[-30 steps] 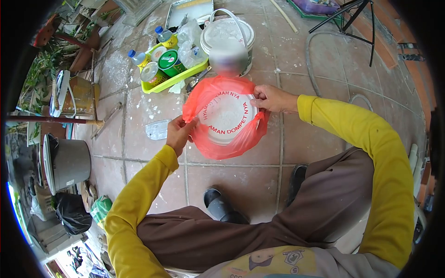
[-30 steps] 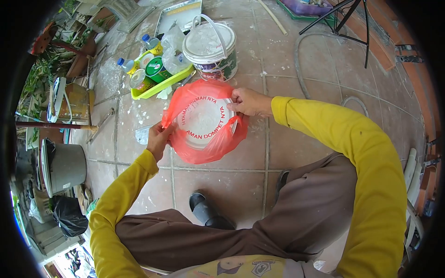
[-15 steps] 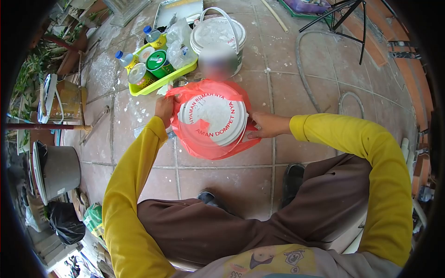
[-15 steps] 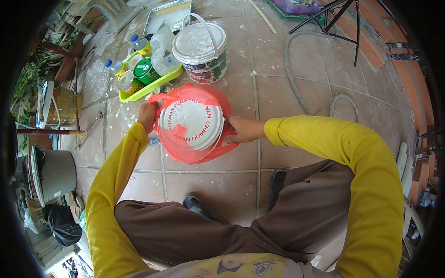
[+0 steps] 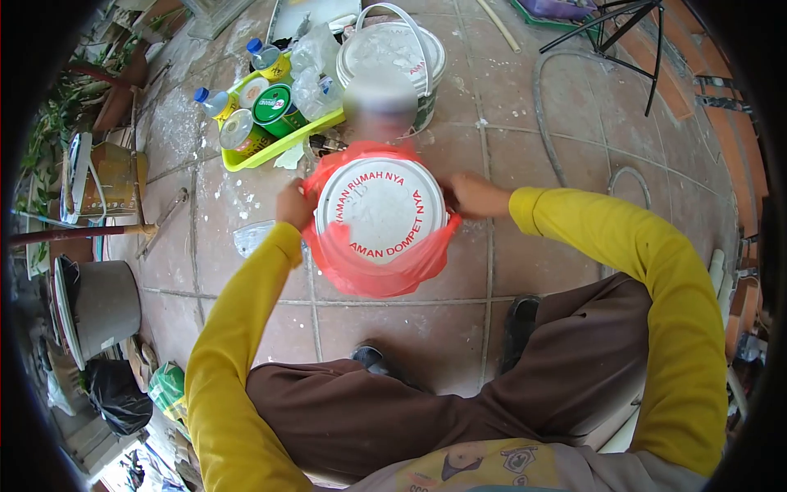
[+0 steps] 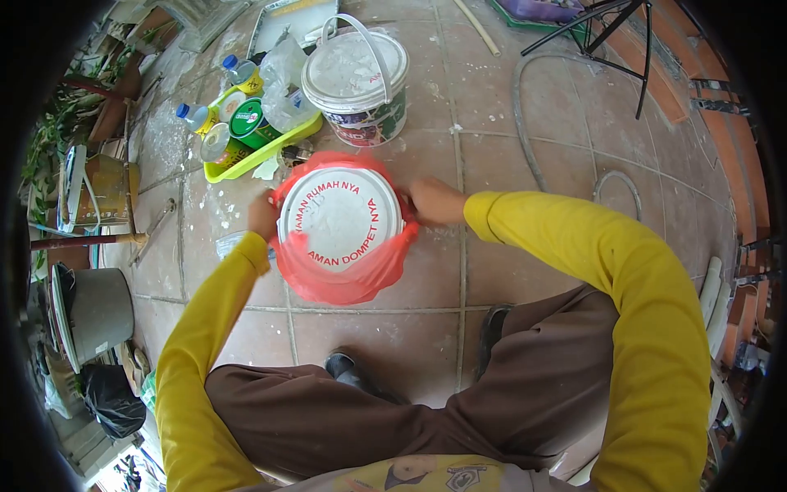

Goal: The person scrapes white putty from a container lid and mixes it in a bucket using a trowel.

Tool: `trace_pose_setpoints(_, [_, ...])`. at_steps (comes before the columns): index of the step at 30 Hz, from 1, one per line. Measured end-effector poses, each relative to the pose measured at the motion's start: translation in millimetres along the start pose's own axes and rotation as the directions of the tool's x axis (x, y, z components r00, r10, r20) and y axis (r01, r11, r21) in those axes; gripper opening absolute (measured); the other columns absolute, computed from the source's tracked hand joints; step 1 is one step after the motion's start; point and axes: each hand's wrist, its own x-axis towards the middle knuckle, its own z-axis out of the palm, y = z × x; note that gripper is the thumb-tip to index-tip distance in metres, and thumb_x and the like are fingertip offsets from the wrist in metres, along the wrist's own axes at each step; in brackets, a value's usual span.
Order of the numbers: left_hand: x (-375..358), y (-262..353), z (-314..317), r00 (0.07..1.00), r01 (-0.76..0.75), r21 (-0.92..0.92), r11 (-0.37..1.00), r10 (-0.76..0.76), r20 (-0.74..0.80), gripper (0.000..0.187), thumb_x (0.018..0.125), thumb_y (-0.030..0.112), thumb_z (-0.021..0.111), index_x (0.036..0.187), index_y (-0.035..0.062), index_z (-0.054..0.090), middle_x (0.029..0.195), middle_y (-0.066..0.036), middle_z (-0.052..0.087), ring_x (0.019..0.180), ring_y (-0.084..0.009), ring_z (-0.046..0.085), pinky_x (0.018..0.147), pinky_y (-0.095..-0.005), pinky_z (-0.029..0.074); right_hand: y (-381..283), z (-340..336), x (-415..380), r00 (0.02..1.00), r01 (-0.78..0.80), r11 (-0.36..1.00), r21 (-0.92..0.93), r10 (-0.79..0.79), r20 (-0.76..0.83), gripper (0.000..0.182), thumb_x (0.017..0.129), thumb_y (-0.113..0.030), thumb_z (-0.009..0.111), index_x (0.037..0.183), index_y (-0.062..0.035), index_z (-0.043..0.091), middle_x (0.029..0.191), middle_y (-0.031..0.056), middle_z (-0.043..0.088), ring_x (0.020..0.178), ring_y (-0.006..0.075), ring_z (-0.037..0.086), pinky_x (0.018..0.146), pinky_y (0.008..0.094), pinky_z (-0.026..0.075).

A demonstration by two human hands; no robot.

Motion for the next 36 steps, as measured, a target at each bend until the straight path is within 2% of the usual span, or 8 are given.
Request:
trace_pose_setpoints(5, [-101.2,-2.7,15.4,0.881,-0.11,0.157,0.982,0.023,0.473,0.035,0.085,0.023,0.062,0.116,0.0091,0.057,0.097,-0.023,0.067,0.084,-0.0431,0.066,0.073,-0.0518,0.053,37.9,34.2,-30.8,0.954,0.094,0.988,-0.126,-0.054,0.294,0.034,0.075,-0.004,0.059,0.108,0.0003,0.062,0.084,0.0214,0.067,0.08,0.0377,0.065,0.075,0.0431,0.051])
trace_pose_setpoints(8, [-127.9,-2.7,15.4,0.867,-0.227,0.114,0.967,0.147,0.476,0.047,0.087,0.026,0.058,0.129,0.0107,0.045,0.099,-0.024,0.066,0.081,-0.0444,0.065,0.072,-0.0532,0.053,17.4,3.7,-28.3,0.984,-0.166,0.983,0.074,0.17,-0.056,0.034,0.078,-0.007,0.059,0.11,0.0004,0.062,0.091,0.0221,0.066,0.085,0.0373,0.065,0.077,0.0427,0.051])
trace_pose_setpoints(12, [-132.8,20.7,4.0,0.957,-0.219,-0.021,0.975,0.219,0.188,0.031,0.083,0.024,0.061,0.109,0.008,0.062,0.091,-0.021,0.065,0.073,-0.0426,0.064,0.065,-0.0497,0.053,-40.5,-37.1,-29.0,0.944,0.171,0.969,0.176,-0.111,-0.31,0.032,0.081,-0.007,0.059,0.112,-0.0006,0.063,0.114,0.0197,0.057,0.099,0.0343,0.06,0.08,0.0397,0.051])
trace_pose_setpoints(17, [-138.2,27.0,-14.8,0.791,-0.432,-0.078,0.899,0.419,0.446,0.025,0.086,0.017,0.053,0.108,0.004,0.056,0.089,-0.022,0.063,0.074,-0.0405,0.064,0.065,-0.0497,0.052,-40.1,-26.9,-27.8,0.845,0.474,0.877,-0.075,-0.477,-0.24,0.025,0.07,0.005,0.063,0.093,-0.0016,0.061,0.106,0.0153,0.053,0.098,0.0346,0.055,0.08,0.0373,0.05])
trace_pose_setpoints(19, [-137.5,15.7,-19.7,0.717,-0.563,-0.192,0.804,0.59,0.37,0.03,0.086,0.015,0.052,0.113,0.0017,0.051,0.089,-0.022,0.063,0.073,-0.0409,0.064,0.066,-0.0486,0.053,-44.4,-33.9,-41.0,0.791,0.585,0.787,-0.196,-0.607,-0.075,0.025,0.065,0.004,0.063,0.089,-0.0017,0.059,0.101,0.0142,0.052,0.093,0.0348,0.055,0.079,0.0387,0.05])
trace_pose_setpoints(22, [-120.4,-5.5,-23.6,0.969,-0.178,-0.091,0.98,0.19,0.158,0.025,0.082,0.011,0.056,0.107,0.0054,0.058,0.094,-0.019,0.061,0.083,-0.0385,0.062,0.07,-0.0472,0.053,-22.4,-28.6,-68.4,0.749,0.663,0.71,-0.239,-0.617,0.243,0.027,0.06,-0.001,0.066,0.086,-0.0017,0.058,0.097,0.0141,0.052,0.088,0.0351,0.054,0.078,0.0414,0.049])
trace_pose_setpoints(29, [-101.6,-51.0,-10.5,0.956,-0.242,0.413,0.878,0.143,0.256,0.024,0.078,0.006,0.06,0.102,0.0071,0.061,0.103,-0.012,0.057,0.101,-0.0313,0.058,0.076,-0.0417,0.054,-0.9,-17.9,-103.3,0.789,0.358,0.931,-0.073,-0.26,0.557,0.078,0.066,-0.006,0.067,0.14,-0.0025,0.044,0.118,0.0187,0.061,0.107,0.0319,0.06,0.09,0.0352,0.051])
trace_pose_setpoints(36, [-82.5,-40.8,-50.4,0.986,-0.155,0.404,0.902,0.12,0.113,0.021,0.084,0.012,0.06,0.102,0.0034,0.054,0.1,-0.014,0.057,0.094,-0.0315,0.062,0.071,-0.0433,0.054,-0.7,-35.4,-81.0,0.976,0.053,0.998,-0.027,-0.058,-0.211,0.059,0.078,0.002,0.062,0.135,-0.0006,0.049,0.095,0.0101,0.064,0.066,0.0121,0.058,0.063,0.0263,0.049])
